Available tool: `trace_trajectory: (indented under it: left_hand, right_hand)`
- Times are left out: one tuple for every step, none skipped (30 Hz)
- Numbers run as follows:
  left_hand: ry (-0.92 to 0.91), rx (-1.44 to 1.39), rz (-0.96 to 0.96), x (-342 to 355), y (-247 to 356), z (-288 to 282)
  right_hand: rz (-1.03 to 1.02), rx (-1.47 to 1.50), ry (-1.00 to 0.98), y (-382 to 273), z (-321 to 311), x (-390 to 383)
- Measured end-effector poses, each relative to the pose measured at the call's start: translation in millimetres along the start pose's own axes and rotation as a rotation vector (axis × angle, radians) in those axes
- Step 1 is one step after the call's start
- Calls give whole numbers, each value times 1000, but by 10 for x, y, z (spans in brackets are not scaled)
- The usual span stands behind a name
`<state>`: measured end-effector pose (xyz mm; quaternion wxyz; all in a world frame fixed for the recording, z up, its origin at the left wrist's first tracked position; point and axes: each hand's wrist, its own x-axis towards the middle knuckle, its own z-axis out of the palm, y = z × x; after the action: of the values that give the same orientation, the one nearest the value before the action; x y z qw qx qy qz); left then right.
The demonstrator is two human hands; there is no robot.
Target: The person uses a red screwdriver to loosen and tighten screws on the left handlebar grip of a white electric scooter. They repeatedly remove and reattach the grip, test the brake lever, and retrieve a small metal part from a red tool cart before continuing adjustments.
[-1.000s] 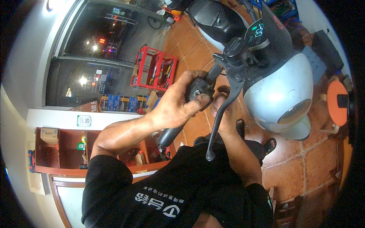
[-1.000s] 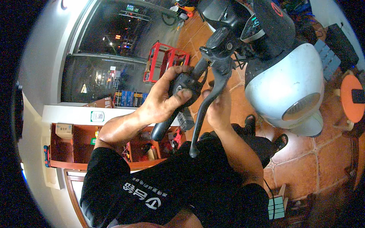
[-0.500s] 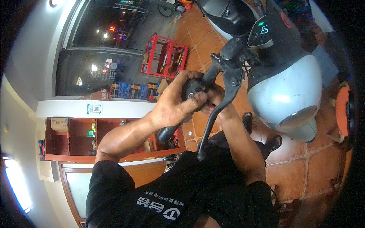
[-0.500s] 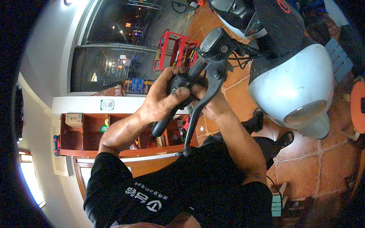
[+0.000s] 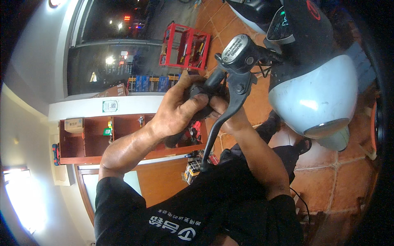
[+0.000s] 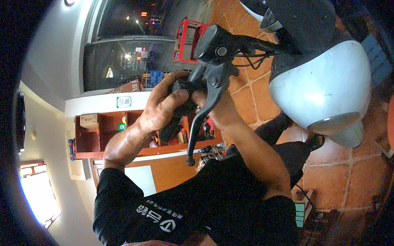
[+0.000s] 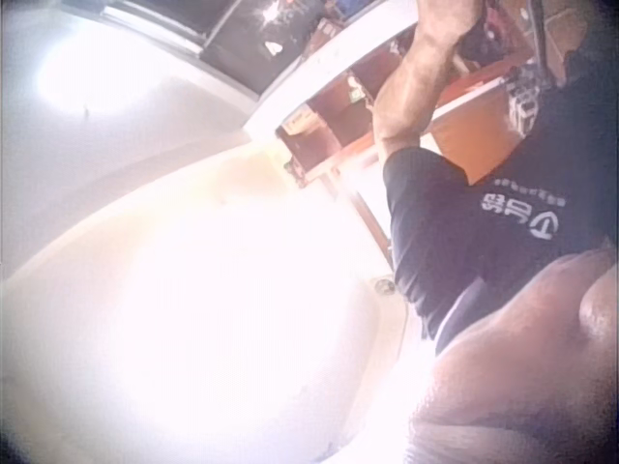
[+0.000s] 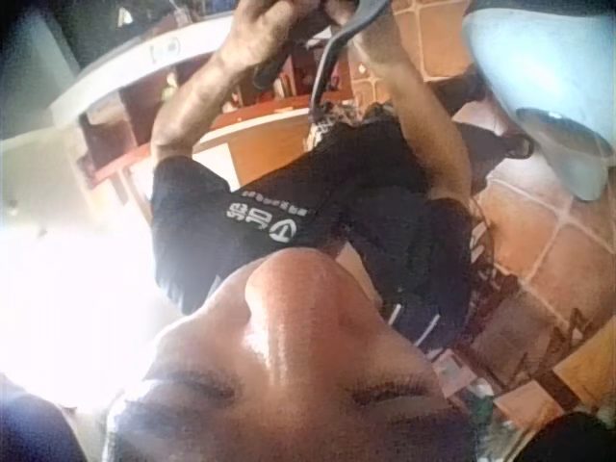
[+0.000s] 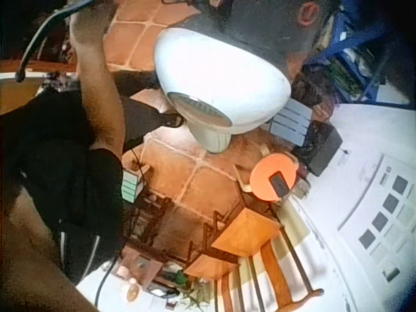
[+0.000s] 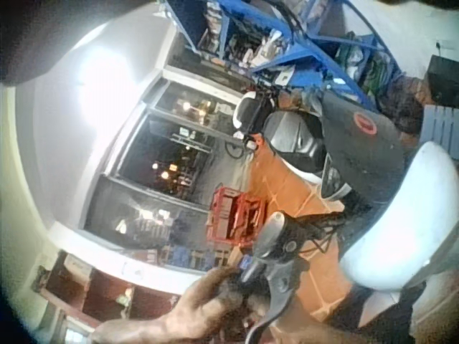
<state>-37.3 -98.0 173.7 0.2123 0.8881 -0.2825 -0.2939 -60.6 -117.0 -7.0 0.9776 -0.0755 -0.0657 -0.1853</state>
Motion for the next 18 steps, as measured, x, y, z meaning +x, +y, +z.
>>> trace_trajectory:
  left_hand:
    - [16, 2, -46, 0, 64, 23]
    - [31, 5, -91, 2, 129, 35]
    - [46, 9, -135, 16, 163, 51]
    - [81, -48, -113, 3, 54, 54]
    - [87, -62, -128, -16, 24, 47]
    - [93, -74, -141, -37, 13, 32]
    - [89, -86, -147, -18, 23, 51]
    - [103, -82, -145, -11, 67, 96]
    - [104, -52, -134, -8, 56, 100]
    - [110, -13, -127, -38, 53, 78]
    - [110, 20, -114, -35, 24, 58]
    - [98, 84, -96, -23, 45, 65]
    - [129, 17, -118, -33, 96, 135]
    - [157, 12, -138, -47, 78, 126]
    - [187, 5, -160, -67, 47, 116]
    - [220, -40, -136, -68, 32, 155]
    - [217, 17, -145, -64, 12, 97]
    - [220, 17, -127, -64, -64, 32]
  right_hand:
    - [-27, 22, 30, 41, 11, -25]
    - [-58, 43, 56, 76, 23, -31]
    - [-89, 66, 83, 116, 36, -46]
    - [4, 113, 72, 69, 38, -128]
    - [29, 138, 49, 95, 26, -157]
    - [55, 165, 26, 123, 19, -186]
    - [70, 188, 9, 97, -4, -200]
    - [7, 132, 5, 81, 20, -218]
    - [7, 134, -5, 52, 55, -230]
    - [9, 144, -20, 9, 106, -255]
    - [-41, 208, 25, -78, 180, -297]
    - [-50, 52, 40, -45, 159, -286]
    - [-61, -102, 54, -21, 121, -267]
    - [-134, -77, 34, 26, 100, -232]
    - [-88, 98, -15, 46, 88, -263]
    - [-51, 129, -31, 77, 37, -240]
    - [-11, 159, -47, 116, -16, -220]
    - [-19, 179, -43, 149, -70, -198]
